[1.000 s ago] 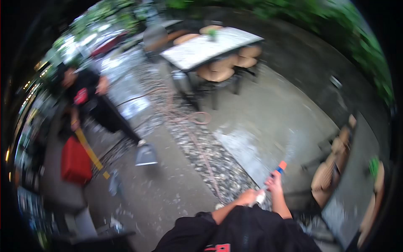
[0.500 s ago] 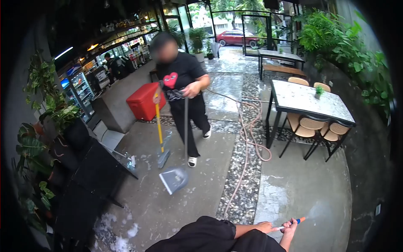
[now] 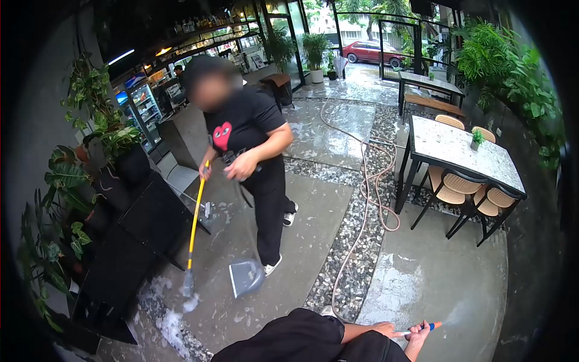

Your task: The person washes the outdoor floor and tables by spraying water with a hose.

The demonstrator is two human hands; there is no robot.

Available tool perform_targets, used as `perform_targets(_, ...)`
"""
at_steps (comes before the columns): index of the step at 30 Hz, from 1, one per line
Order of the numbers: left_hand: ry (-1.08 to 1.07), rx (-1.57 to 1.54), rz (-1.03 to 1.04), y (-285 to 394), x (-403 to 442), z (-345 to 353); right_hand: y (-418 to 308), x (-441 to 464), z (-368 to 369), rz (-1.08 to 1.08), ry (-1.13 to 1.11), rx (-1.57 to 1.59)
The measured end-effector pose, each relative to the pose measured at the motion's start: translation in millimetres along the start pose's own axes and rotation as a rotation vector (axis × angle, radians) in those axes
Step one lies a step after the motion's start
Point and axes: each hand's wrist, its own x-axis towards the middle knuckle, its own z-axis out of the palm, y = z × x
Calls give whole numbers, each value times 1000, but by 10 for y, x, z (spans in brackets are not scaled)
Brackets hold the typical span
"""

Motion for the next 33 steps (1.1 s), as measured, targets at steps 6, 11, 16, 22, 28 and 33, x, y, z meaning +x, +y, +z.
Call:
perform_targets(6,-24,22,65,288,274,77,-380,-110,-124,-88,3,54)
perform_targets(11,-183,105,27,495,621,154,-690,-254,-159,-54,51,242)
perform_targets(16,-349,127,4,742,1037,201,-959,-175,-283,-191,108,223)
perform_targets(22,-409,270,95,888,1727,184,-1303,169,-311,-147,230,531)
perform_targets(28,-558,366,216,1492,2264,66,-1842,87,-232,-305,307,734)
perform_targets(33,-654,460,290,1757,2521,229,-2047,43,-410,-352,376,875)
